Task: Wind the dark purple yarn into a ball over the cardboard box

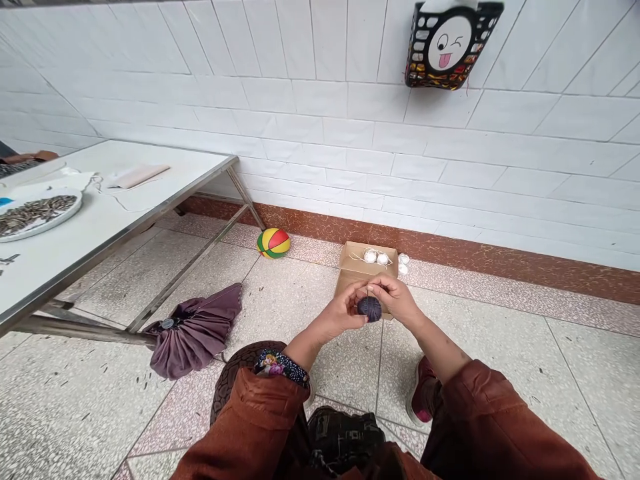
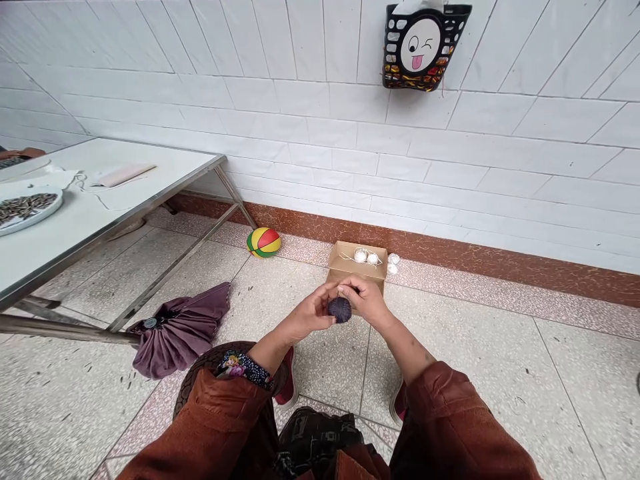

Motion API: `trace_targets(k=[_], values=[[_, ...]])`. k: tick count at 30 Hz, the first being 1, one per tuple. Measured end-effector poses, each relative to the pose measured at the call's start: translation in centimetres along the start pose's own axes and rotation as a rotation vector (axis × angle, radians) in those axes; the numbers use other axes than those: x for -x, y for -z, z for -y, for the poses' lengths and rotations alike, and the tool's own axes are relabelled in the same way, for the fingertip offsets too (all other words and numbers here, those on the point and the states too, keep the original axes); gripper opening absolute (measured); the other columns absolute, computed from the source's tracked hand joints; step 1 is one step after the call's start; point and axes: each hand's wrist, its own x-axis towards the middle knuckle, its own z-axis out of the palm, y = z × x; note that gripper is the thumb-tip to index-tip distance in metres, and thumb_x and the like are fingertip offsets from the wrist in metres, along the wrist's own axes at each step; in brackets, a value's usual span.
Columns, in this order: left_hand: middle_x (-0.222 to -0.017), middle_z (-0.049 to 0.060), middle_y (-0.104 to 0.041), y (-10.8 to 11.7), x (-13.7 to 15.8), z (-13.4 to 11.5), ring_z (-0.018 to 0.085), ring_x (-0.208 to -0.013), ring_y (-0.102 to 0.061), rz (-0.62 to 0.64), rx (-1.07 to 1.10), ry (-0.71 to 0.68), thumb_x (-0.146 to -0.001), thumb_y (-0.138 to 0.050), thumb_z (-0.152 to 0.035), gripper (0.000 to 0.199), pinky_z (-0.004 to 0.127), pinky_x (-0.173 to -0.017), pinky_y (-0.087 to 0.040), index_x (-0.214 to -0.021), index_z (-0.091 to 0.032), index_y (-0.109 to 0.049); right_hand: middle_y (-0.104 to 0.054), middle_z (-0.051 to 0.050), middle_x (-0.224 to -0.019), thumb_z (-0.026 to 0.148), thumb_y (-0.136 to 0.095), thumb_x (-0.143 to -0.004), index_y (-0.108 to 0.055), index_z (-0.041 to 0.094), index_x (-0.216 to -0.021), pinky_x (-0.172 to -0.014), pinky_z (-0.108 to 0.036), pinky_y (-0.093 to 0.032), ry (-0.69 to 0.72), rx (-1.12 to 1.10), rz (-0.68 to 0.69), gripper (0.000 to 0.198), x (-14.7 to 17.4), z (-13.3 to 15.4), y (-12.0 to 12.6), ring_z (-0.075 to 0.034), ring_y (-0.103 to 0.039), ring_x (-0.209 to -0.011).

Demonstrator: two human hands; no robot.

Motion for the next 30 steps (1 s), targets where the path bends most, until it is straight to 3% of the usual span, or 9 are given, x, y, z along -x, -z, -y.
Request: trace_targets(k=[4,9,14,21,26,30], values=[[-0.121,0.008,-0.066,0.0,0.0,-0.4,0.022,-0.111,-0.059,-0.090,0.238,-0.035,-0.067,-0.083,-0.024,0.065,0.034,-0.099,-0.044,-0.129,-0.023,-0.064,-0.063,-0.001,-0.073,0.044,-0.052,-0.098,-0.062,0.021,-0.078,-0.067,-0.029,-0.047,-0.074,0.054,0.020,0.032,0.7,-1.7,-1.4,-0.018,-0.059,-0.069],[-0.116,0.008,-0.068,0.5,-1.1,-0.3,0.021,-0.108,-0.061,-0.360,0.070,-0.066,-0.065,-0.082,-0.021,0.049,0.036,-0.103,-0.043,-0.112,-0.018,-0.069,-0.064,-0.002,-0.078,0.037,-0.052,-0.100,-0.062,0.021,-0.082,-0.070,-0.028,-0.045,0.083,0.128,0.257,0.026,2.5,0.4,-1.5,-0.016,-0.059,-0.072],[-0.110,0.006,-0.068,0.0,-1.0,0.3,0.021,-0.100,-0.063,-0.208,-0.141,-0.013,-0.071,-0.079,-0.028,0.046,0.035,-0.091,-0.051,-0.114,-0.018,-0.068,-0.065,-0.003,-0.079,0.037,-0.055,-0.101,-0.066,0.021,-0.087,-0.070,-0.028,-0.045,0.142,0.107,0.148,0.024,1.8,2.0,0.5,-0.017,-0.060,-0.074],[-0.119,0.010,-0.062,-1.3,-0.5,1.1,0.021,-0.093,-0.063,0.061,-0.003,0.038,-0.084,-0.068,-0.035,0.059,0.030,-0.069,-0.052,-0.140,-0.023,-0.054,-0.065,-0.003,-0.079,0.040,-0.061,-0.096,-0.069,0.023,-0.083,-0.072,-0.031,-0.047,0.111,0.094,0.020,0.023,0.9,0.8,1.4,-0.018,-0.060,-0.076],[-0.121,0.008,-0.062,-2.1,-0.3,1.0,0.017,-0.090,-0.063,0.064,0.188,0.050,-0.085,-0.064,-0.029,0.066,0.029,-0.073,-0.046,-0.149,-0.030,-0.045,-0.063,-0.001,-0.077,0.043,-0.062,-0.092,-0.066,0.022,-0.082,-0.069,-0.029,-0.046,-0.073,0.019,-0.111,0.024,0.6,-0.4,1.2,-0.017,-0.057,-0.071],[-0.106,0.004,-0.063,-2.6,-0.2,0.1,0.014,-0.082,-0.060,0.022,0.392,0.113,-0.081,-0.061,-0.023,0.076,0.027,-0.070,-0.042,-0.153,-0.032,-0.038,-0.062,0.000,-0.076,0.044,-0.058,-0.093,-0.064,0.022,-0.081,-0.071,-0.028,-0.045,-0.145,-0.043,-0.070,0.026,0.6,-1.1,0.8,-0.016,-0.056,-0.072]])
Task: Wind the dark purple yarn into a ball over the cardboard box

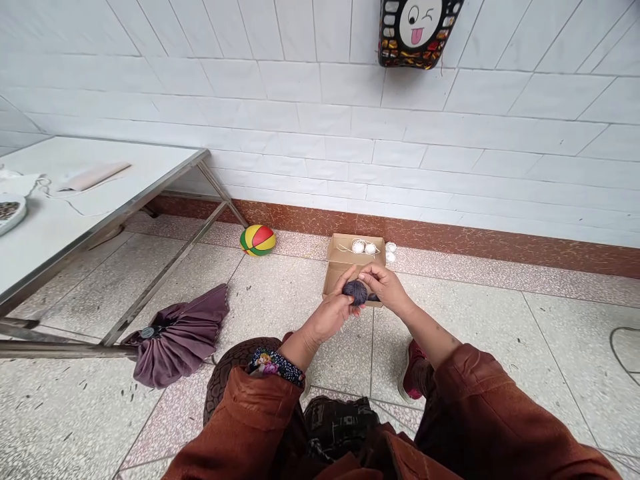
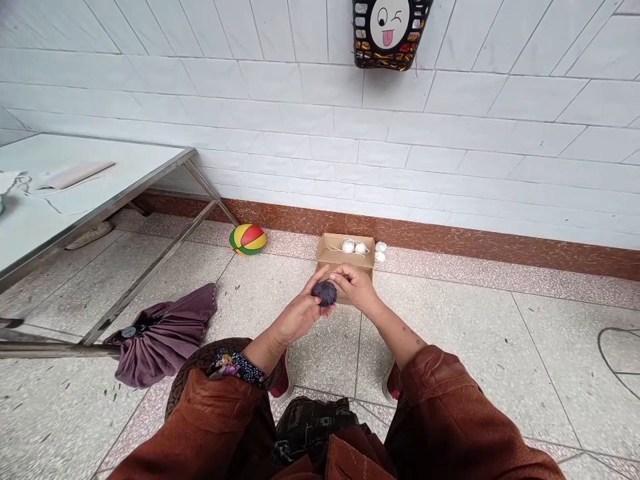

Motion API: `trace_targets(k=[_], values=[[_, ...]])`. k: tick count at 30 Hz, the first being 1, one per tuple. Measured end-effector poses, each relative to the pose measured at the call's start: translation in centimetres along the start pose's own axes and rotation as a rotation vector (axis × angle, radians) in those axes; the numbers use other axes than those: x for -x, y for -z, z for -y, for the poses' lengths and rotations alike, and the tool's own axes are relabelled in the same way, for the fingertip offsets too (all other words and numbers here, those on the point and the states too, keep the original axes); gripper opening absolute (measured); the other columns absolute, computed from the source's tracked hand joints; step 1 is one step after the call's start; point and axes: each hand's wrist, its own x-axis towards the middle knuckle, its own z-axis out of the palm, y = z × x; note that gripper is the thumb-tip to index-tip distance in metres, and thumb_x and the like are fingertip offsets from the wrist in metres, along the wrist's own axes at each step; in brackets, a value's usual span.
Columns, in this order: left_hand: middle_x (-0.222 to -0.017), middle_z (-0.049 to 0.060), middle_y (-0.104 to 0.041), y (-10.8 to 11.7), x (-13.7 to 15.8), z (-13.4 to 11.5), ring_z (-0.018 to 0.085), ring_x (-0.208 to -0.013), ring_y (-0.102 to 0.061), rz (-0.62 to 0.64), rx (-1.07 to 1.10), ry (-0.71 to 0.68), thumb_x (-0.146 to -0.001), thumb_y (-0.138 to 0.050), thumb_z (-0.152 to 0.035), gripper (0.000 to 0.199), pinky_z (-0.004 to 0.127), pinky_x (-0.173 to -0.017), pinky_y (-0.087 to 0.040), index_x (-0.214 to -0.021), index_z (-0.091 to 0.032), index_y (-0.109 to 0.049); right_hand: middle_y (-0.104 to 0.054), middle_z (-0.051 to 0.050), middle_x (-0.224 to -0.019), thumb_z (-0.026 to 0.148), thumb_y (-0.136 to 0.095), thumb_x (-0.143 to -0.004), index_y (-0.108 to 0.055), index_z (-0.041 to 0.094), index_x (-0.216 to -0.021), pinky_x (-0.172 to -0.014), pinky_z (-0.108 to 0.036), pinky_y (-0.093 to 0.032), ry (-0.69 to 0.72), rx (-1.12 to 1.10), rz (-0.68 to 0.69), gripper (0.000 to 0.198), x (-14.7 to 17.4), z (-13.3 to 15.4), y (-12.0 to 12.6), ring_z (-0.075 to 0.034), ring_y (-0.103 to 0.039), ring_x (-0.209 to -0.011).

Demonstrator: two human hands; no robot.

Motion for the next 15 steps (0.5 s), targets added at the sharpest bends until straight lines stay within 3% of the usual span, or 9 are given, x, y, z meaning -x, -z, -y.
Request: trace_targets(k=[10,15], values=[[-0.105,0.009,-0.066,-1.1,0.2,-1.1,0.019,-0.080,-0.062,0.015,0.210,0.039,-0.080,-0.060,-0.031,0.050,0.030,-0.070,-0.043,-0.128,-0.020,-0.060,-0.063,0.000,-0.076,0.038,-0.053,-0.095,-0.064,0.021,-0.086,-0.066,-0.026,-0.045,-0.056,0.030,0.077,0.022,0.7,-1.4,-0.1,-0.016,-0.057,-0.070],[-0.117,0.008,-0.065,-0.4,0.0,-1.5,0.021,-0.098,-0.065,-0.044,0.096,-0.025,-0.081,-0.070,-0.028,0.043,0.037,-0.089,-0.048,-0.122,-0.023,-0.062,-0.066,-0.002,-0.082,0.027,-0.053,-0.096,-0.065,0.021,-0.089,-0.073,-0.029,-0.046,-0.002,0.190,0.075,0.016,0.9,-2.1,0.3,-0.018,-0.060,-0.077]])
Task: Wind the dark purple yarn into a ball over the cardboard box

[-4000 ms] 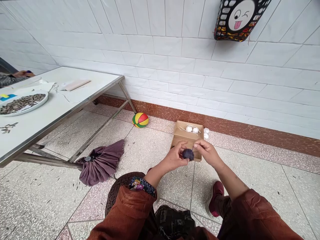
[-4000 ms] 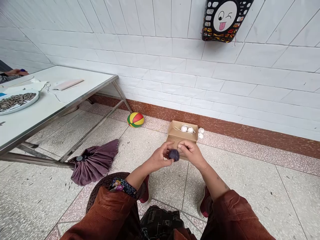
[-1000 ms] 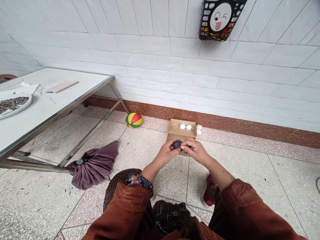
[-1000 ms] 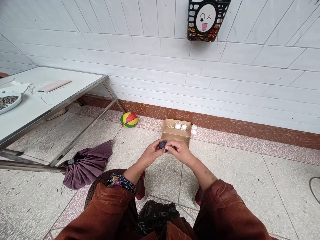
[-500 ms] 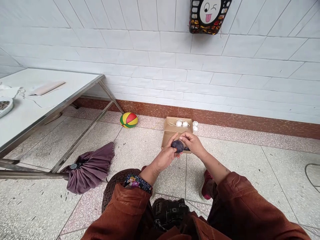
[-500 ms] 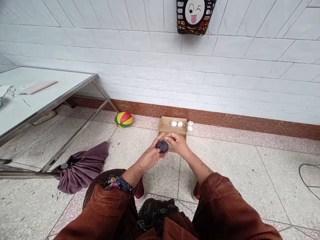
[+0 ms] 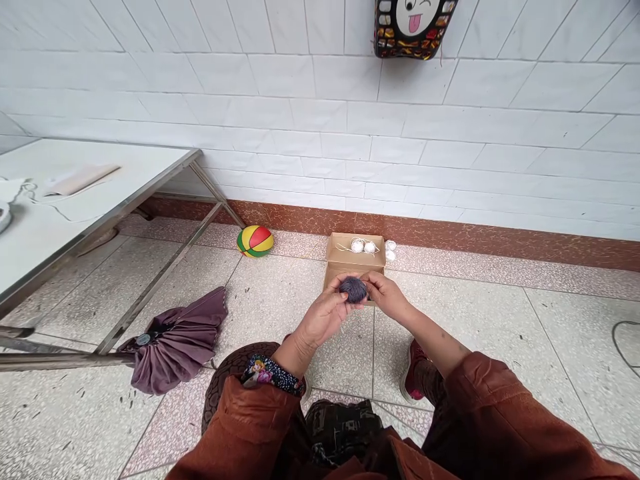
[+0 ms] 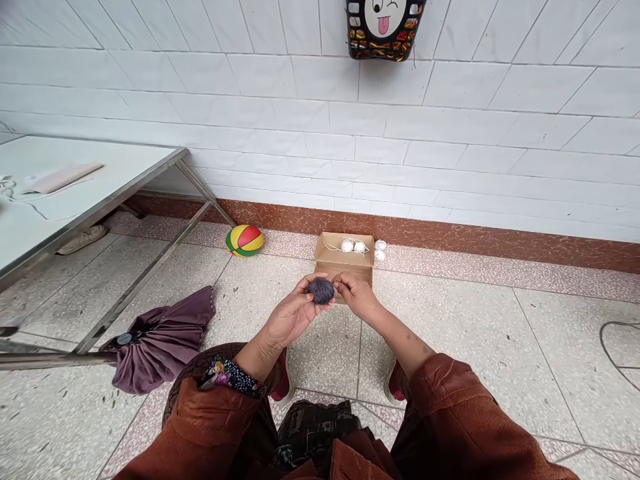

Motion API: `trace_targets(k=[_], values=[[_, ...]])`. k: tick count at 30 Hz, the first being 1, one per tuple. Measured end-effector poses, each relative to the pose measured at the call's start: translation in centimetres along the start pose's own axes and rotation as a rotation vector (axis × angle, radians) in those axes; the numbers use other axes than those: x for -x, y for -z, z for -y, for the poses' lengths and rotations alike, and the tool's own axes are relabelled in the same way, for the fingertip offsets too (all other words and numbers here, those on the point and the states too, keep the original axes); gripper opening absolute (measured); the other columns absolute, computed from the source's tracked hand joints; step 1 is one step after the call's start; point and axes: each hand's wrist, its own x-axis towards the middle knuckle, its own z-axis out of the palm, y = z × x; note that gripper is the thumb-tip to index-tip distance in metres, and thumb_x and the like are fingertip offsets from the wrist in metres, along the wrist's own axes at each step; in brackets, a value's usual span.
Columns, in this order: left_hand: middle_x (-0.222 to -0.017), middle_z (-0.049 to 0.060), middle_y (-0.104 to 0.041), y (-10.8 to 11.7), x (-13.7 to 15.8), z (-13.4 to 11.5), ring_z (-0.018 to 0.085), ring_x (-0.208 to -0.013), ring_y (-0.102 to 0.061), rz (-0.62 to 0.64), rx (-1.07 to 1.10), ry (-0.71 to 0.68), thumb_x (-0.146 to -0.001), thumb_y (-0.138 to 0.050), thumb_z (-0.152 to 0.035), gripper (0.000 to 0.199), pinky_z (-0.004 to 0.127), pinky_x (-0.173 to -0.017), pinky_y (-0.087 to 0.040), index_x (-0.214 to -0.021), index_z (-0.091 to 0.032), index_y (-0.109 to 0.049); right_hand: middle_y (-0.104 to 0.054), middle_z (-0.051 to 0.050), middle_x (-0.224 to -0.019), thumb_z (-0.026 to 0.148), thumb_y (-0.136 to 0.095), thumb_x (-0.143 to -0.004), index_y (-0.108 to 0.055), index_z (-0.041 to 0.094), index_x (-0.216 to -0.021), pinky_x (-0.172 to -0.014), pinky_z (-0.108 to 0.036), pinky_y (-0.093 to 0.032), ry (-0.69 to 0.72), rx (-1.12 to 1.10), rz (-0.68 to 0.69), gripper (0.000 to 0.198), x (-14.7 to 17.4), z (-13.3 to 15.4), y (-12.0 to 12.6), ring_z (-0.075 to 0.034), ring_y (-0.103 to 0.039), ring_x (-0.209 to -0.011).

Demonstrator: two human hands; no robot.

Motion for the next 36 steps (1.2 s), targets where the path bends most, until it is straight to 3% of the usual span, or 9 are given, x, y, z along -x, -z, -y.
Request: trace_targets(k=[5,9,13,17,20,24,27,30,36], values=[[-0.131,0.008,-0.060,0.7,-0.3,-0.6,0.023,-0.114,-0.061,-0.069,-0.094,-0.063,-0.079,-0.078,-0.031,0.049,0.041,-0.100,-0.048,-0.125,-0.025,-0.061,-0.066,-0.004,-0.083,0.025,-0.052,-0.098,-0.064,0.020,-0.088,-0.075,-0.030,-0.048,0.100,0.052,0.052,0.016,0.6,0.2,-0.4,-0.019,-0.062,-0.080],[-0.117,0.007,-0.067,1.7,-0.7,-0.5,0.019,-0.101,-0.063,-0.182,-0.265,-0.113,-0.073,-0.084,-0.032,0.054,0.032,-0.085,-0.051,-0.120,-0.021,-0.061,-0.064,-0.002,-0.079,0.032,-0.055,-0.099,-0.063,0.019,-0.083,-0.072,-0.028,-0.047,0.175,-0.005,0.144,0.022,1.0,1.9,0.1,-0.017,-0.060,-0.075],[-0.102,0.005,-0.069,2.5,-1.0,0.0,0.017,-0.092,-0.062,-0.234,-0.495,-0.178,-0.070,-0.085,-0.033,0.049,0.030,-0.083,-0.047,-0.109,-0.018,-0.060,-0.065,-0.002,-0.081,0.039,-0.060,-0.097,-0.067,0.020,-0.086,-0.069,-0.027,-0.046,0.165,-0.128,0.206,0.024,1.0,3.3,1.3,-0.015,-0.059,-0.073],[-0.092,0.002,-0.066,2.6,-0.8,0.6,0.015,-0.080,-0.059,-0.206,-0.610,-0.077,-0.068,-0.085,-0.033,0.048,0.029,-0.074,-0.043,-0.105,-0.018,-0.058,-0.062,-0.001,-0.076,0.046,-0.064,-0.093,-0.066,0.019,-0.081,-0.065,-0.026,-0.044,0.088,-0.228,0.138,0.030,0.5,3.6,2.2,-0.014,-0.054,-0.068],[-0.088,0.001,-0.064,2.2,-0.6,0.7,0.014,-0.077,-0.057,-0.087,-0.551,0.005,-0.068,-0.084,-0.034,0.045,0.028,-0.073,-0.042,-0.100,-0.019,-0.058,-0.058,0.001,-0.072,0.047,-0.064,-0.091,-0.062,0.020,-0.079,-0.062,-0.025,-0.042,0.032,-0.239,0.050,0.030,-0.1,3.2,2.1,-0.013,-0.050,-0.065],[-0.097,0.002,-0.063,1.4,-0.3,0.4,0.016,-0.088,-0.057,-0.006,-0.346,-0.072,-0.068,-0.085,-0.034,0.047,0.028,-0.079,-0.044,-0.106,-0.021,-0.060,-0.057,0.002,-0.071,0.043,-0.060,-0.093,-0.059,0.020,-0.077,-0.063,-0.025,-0.042,0.008,-0.237,0.012,0.027,-0.7,2.4,0.9,-0.013,-0.050,-0.064],[-0.109,0.004,-0.063,1.2,-0.3,0.3,0.018,-0.097,-0.058,-0.019,-0.245,-0.115,-0.071,-0.082,-0.034,0.055,0.029,-0.080,-0.047,-0.120,-0.024,-0.059,-0.061,0.001,-0.074,0.039,-0.053,-0.097,-0.059,0.021,-0.080,-0.066,-0.026,-0.045,-0.001,-0.194,-0.012,0.026,-0.6,1.5,-0.4,-0.015,-0.055,-0.069],[-0.114,0.007,-0.064,1.6,-0.4,0.2,0.020,-0.099,-0.059,-0.056,-0.239,-0.129,-0.074,-0.081,-0.035,0.051,0.031,-0.081,-0.048,-0.119,-0.022,-0.061,-0.065,-0.001,-0.079,0.034,-0.051,-0.099,-0.061,0.021,-0.086,-0.068,-0.027,-0.048,0.018,-0.060,0.010,0.021,0.0,0.7,-1.4,-0.017,-0.060,-0.074],[-0.108,0.004,-0.067,2.7,-1.0,0.0,0.018,-0.100,-0.061,-0.243,-0.322,-0.206,-0.069,-0.085,-0.030,0.047,0.033,-0.092,-0.046,-0.108,-0.021,-0.062,-0.069,-0.006,-0.089,0.032,-0.052,-0.102,-0.066,0.021,-0.093,-0.076,-0.031,-0.050,0.256,0.111,0.233,0.020,1.5,2.2,-1.0,-0.019,-0.065,-0.082]])
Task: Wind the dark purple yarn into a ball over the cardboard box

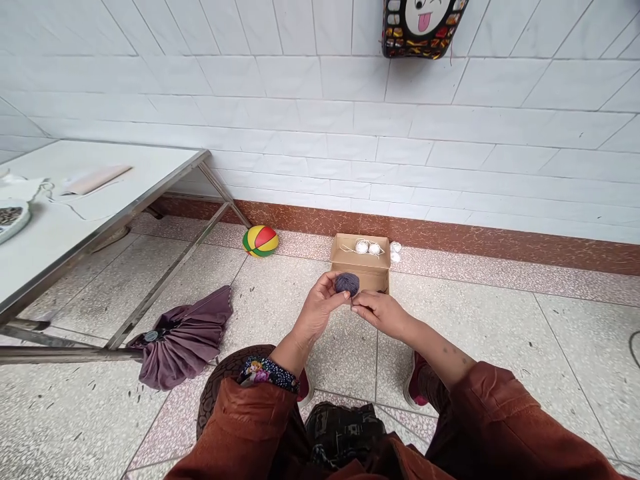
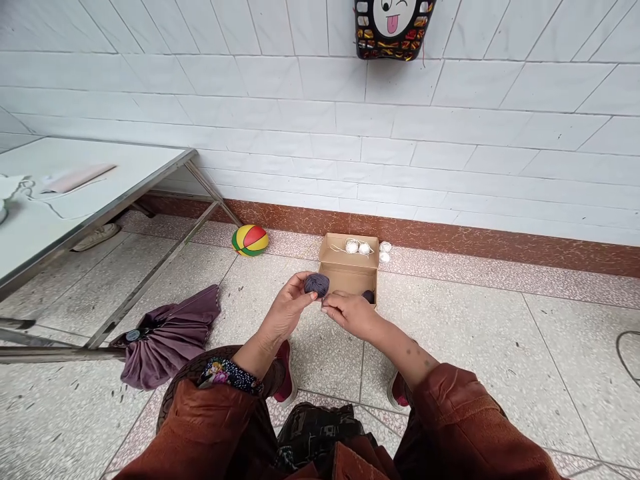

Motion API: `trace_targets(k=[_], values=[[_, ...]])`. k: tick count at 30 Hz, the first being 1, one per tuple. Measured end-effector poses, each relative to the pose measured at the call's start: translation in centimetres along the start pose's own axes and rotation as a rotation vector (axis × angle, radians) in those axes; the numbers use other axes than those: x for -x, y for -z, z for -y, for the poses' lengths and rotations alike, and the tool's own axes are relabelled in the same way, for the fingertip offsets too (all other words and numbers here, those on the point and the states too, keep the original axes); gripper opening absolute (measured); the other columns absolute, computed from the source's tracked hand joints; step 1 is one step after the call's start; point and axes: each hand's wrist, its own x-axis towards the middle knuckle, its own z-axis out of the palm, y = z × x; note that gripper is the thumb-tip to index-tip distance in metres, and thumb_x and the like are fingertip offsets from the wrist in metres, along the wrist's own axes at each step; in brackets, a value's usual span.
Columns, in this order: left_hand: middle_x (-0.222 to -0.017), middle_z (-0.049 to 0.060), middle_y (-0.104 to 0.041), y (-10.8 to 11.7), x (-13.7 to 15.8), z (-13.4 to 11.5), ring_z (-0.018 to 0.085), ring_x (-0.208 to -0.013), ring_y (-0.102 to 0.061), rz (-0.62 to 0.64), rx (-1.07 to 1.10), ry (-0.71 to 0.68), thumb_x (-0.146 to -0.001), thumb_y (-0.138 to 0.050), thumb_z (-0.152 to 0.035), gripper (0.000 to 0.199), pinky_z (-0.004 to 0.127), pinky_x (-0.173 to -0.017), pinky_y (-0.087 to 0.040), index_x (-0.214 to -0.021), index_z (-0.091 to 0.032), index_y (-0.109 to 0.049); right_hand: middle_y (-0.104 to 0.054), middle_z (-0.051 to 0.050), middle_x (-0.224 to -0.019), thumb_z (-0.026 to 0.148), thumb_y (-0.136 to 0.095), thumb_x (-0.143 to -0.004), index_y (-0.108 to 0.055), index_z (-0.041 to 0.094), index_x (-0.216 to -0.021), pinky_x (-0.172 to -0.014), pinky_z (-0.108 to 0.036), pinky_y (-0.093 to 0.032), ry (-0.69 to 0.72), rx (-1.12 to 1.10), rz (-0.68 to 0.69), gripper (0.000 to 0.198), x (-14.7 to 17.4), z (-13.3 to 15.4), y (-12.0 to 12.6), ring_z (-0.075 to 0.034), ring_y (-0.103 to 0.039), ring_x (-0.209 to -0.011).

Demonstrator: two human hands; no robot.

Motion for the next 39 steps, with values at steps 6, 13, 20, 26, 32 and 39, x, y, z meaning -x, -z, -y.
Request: trace_targets(k=[6,13,20,26,32,39], values=[[-0.101,0.005,-0.066,0.1,-0.1,0.2,0.019,-0.093,-0.061,-0.011,-0.356,-0.023,-0.066,-0.081,-0.025,0.041,0.031,-0.081,-0.047,-0.103,-0.019,-0.063,-0.067,-0.003,-0.082,0.038,-0.055,-0.101,-0.067,0.022,-0.088,-0.073,-0.029,-0.050,0.014,-0.142,-0.103,0.024,-0.5,1.9,2.8,-0.017,-0.063,-0.076],[-0.104,0.005,-0.067,-0.9,0.8,0.0,0.019,-0.095,-0.062,0.299,-0.040,0.072,-0.067,-0.084,-0.028,0.052,0.031,-0.085,-0.046,-0.114,-0.021,-0.061,-0.062,-0.001,-0.074,0.045,-0.056,-0.097,-0.061,0.022,-0.080,-0.069,-0.029,-0.046,-0.153,-0.149,-0.361,0.029,-1.5,-1.4,1.8,-0.017,-0.057,-0.070],[-0.095,0.002,-0.066,-0.6,-1.1,0.4,0.015,-0.089,-0.062,-0.077,-0.112,-0.030,-0.065,-0.084,-0.026,0.046,0.030,-0.087,-0.046,-0.101,-0.019,-0.057,-0.065,-0.004,-0.085,0.038,-0.050,-0.102,-0.062,0.022,-0.087,-0.074,-0.030,-0.048,-0.070,-0.020,-0.083,0.025,0.5,-0.5,-0.5,-0.019,-0.062,-0.078],[-0.094,0.002,-0.065,-1.1,-0.5,1.2,0.016,-0.082,-0.062,0.134,-0.365,0.012,-0.061,-0.085,-0.024,0.047,0.031,-0.079,-0.048,-0.099,-0.019,-0.057,-0.066,-0.003,-0.082,0.038,-0.055,-0.100,-0.065,0.023,-0.088,-0.074,-0.029,-0.048,-0.021,-0.162,-0.171,0.022,0.0,1.4,2.9,-0.018,-0.061,-0.077],[-0.104,0.004,-0.062,-1.4,0.1,1.0,0.016,-0.093,-0.061,0.305,-0.107,-0.047,-0.065,-0.085,-0.026,0.054,0.028,-0.082,-0.047,-0.109,-0.022,-0.055,-0.062,-0.001,-0.075,0.033,-0.054,-0.097,-0.061,0.021,-0.081,-0.071,-0.028,-0.046,-0.206,-0.148,-0.302,0.021,-1.1,-2.0,2.0,-0.017,-0.059,-0.073],[-0.097,0.002,-0.065,-0.5,-1.1,0.7,0.017,-0.091,-0.063,-0.011,-0.248,-0.091,-0.065,-0.082,-0.023,0.049,0.032,-0.085,-0.049,-0.105,-0.021,-0.054,-0.065,-0.003,-0.082,0.031,-0.050,-0.101,-0.063,0.020,-0.085,-0.074,-0.029,-0.048,0.004,-0.082,0.001,0.023,0.8,0.3,-0.2,-0.017,-0.062,-0.077]])
